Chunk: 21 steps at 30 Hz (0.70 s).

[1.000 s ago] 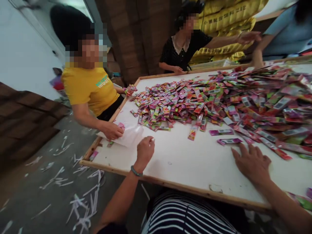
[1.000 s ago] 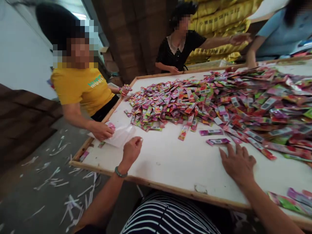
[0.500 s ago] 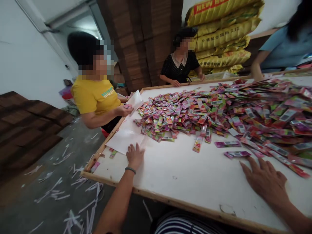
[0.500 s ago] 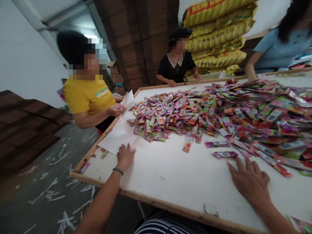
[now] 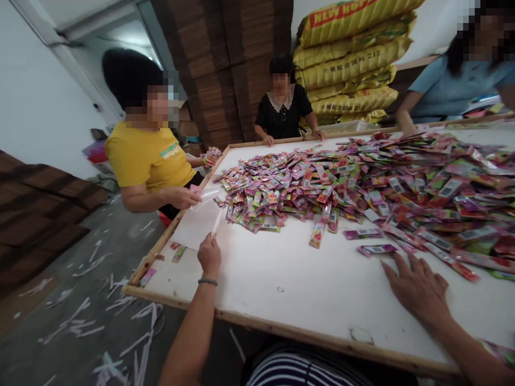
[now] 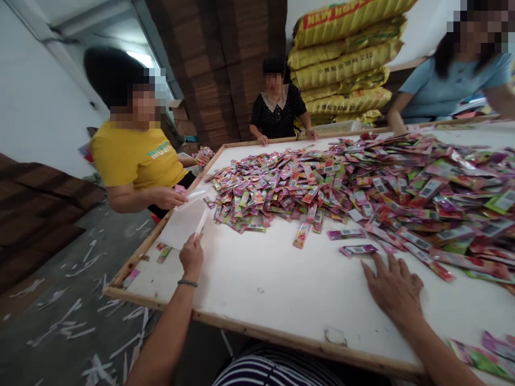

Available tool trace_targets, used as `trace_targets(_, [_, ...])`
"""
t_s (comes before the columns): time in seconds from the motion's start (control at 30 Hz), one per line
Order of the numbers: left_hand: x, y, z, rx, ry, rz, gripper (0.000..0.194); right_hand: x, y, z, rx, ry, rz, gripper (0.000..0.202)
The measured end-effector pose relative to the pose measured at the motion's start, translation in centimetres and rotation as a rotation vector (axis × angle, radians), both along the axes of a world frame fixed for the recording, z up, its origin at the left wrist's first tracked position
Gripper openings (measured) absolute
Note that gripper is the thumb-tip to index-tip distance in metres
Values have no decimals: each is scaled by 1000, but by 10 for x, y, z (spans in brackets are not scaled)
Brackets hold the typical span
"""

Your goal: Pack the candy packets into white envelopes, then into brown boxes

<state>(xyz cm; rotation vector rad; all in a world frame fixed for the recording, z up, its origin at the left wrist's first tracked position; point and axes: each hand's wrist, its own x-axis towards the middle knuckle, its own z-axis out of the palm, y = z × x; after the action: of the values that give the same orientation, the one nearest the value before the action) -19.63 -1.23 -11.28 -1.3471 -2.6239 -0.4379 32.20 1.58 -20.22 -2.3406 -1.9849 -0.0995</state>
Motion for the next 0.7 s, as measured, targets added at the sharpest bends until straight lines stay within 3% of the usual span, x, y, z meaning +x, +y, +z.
trace_targets(0.2, [13, -1, -13, 42, 40, -313, 36, 1, -1, 2, 8, 2, -3, 64])
trace_targets(0.3, [22, -2, -9, 155, 73, -490, 24, 0, -2, 3, 23, 7, 1, 64])
trace_targets(0.5, [41, -4, 4, 249, 100, -711, 37, 3, 1, -3, 48, 49, 11, 62])
trace_targets(0.6, [37, -8, 13, 338, 170, -596, 36, 3, 7, -4, 66, 53, 9, 59])
trace_targets(0.7, [30, -10, 26, 247, 163, -264, 79, -2, 8, 8, 68, 51, 25, 55])
